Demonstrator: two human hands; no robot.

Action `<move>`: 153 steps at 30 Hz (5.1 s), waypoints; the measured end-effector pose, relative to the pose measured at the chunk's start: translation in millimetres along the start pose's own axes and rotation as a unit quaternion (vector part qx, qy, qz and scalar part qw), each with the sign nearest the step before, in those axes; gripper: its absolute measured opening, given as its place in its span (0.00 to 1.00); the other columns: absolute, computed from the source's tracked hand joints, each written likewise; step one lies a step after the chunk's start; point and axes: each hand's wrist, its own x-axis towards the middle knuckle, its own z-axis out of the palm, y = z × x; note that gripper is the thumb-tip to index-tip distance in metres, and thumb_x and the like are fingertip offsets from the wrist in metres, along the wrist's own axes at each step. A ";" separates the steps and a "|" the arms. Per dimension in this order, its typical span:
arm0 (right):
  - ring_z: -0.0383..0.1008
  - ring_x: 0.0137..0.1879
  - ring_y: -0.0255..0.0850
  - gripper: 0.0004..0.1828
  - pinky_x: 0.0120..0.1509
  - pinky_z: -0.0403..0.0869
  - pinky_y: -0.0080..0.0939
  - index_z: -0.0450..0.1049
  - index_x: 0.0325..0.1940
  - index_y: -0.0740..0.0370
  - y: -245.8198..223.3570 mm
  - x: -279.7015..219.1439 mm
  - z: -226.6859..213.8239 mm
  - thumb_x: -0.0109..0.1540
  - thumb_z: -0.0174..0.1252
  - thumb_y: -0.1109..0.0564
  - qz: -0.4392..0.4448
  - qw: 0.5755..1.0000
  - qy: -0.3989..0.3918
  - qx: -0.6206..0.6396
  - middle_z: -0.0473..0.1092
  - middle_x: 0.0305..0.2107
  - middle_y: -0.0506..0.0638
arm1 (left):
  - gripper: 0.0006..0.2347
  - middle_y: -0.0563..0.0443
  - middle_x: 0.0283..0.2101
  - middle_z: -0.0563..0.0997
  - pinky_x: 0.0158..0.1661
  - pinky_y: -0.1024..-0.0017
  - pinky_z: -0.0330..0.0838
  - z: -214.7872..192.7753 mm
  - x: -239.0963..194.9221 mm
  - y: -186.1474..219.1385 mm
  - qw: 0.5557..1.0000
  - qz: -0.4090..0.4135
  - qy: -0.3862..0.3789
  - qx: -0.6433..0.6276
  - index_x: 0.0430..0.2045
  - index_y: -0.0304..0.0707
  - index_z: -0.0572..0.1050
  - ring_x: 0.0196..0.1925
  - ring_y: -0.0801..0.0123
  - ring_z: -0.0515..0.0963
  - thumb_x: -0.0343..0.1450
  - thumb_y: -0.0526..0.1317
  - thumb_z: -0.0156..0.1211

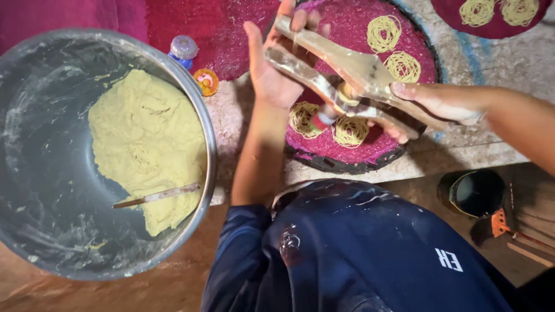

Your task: The person uses a wooden dough press to extrude spiral-shaped dough onto a pink tray. They repeatedly scoop dough from a metal bowl, load it into the press, and squeeze it out in circular patterns. The person also uses a rolling pin to scrape dough from the press back into the bowl.

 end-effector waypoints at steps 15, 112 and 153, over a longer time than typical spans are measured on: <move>0.75 0.27 0.42 0.39 0.35 0.76 0.47 0.76 0.37 0.66 -35.9 -1.1 0.2 0.71 0.32 0.32 0.086 0.938 0.267 -0.205 0.74 0.22 0.55 | 0.16 0.59 0.30 0.66 0.52 0.63 0.69 -71.6 40.1 -46.9 0.992 0.062 0.079 -0.081 0.29 0.47 0.66 0.36 0.71 0.68 0.79 0.55 0.42; 0.73 0.27 0.49 0.34 0.32 0.75 0.55 0.78 0.48 0.62 -122.1 58.1 24.0 0.72 0.37 0.33 0.049 0.920 0.270 -0.281 0.71 0.20 0.58 | 0.10 0.62 0.19 0.61 0.33 0.68 0.62 -43.4 32.8 54.7 0.921 0.252 0.284 0.085 0.19 0.49 0.63 0.22 0.74 0.61 0.71 0.44 0.51; 0.65 0.32 0.33 0.17 0.32 0.64 0.33 0.72 0.54 0.70 -24.2 7.9 23.5 0.71 0.57 0.51 -0.378 0.889 0.254 0.044 0.69 0.29 0.47 | 0.28 0.38 0.65 0.71 0.68 0.53 0.62 111.4 -56.7 5.9 0.324 0.142 0.001 0.935 0.63 0.31 0.65 0.69 0.48 0.71 0.66 0.36 0.66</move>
